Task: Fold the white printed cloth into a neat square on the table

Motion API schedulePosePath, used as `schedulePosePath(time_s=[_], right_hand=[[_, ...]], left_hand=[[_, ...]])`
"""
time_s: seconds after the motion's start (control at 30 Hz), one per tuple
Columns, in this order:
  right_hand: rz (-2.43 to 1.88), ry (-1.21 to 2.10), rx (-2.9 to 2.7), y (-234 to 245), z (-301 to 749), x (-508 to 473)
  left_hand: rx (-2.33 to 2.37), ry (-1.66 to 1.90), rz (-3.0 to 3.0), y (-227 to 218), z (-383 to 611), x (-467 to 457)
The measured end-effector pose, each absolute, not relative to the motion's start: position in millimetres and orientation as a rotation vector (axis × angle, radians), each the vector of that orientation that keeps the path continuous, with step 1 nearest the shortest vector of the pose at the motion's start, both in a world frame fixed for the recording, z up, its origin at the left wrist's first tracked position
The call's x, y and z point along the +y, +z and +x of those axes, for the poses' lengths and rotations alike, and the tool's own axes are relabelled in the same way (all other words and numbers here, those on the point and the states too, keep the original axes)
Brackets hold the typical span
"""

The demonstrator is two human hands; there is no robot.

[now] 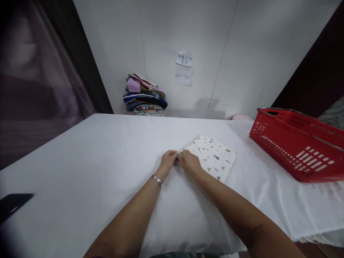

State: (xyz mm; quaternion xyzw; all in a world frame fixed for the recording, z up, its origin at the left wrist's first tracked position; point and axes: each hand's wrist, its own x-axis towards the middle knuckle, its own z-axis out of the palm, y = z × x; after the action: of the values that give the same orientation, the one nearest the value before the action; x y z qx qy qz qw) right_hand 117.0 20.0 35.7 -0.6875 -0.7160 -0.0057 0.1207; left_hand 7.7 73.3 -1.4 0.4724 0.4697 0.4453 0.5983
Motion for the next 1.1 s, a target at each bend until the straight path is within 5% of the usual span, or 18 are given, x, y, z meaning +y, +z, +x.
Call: schedulePosePath(time_s=[0.73, 1.1], right_hand=[[-2.137, 0.024, -2.049, 39, 125, 25], [-2.207, -0.086, -2.300, 55, 122, 35]], left_hand=[[1.036, 1.018, 1.162, 7, 2, 70], [1.479, 0.858, 1.835, -1, -8, 71]])
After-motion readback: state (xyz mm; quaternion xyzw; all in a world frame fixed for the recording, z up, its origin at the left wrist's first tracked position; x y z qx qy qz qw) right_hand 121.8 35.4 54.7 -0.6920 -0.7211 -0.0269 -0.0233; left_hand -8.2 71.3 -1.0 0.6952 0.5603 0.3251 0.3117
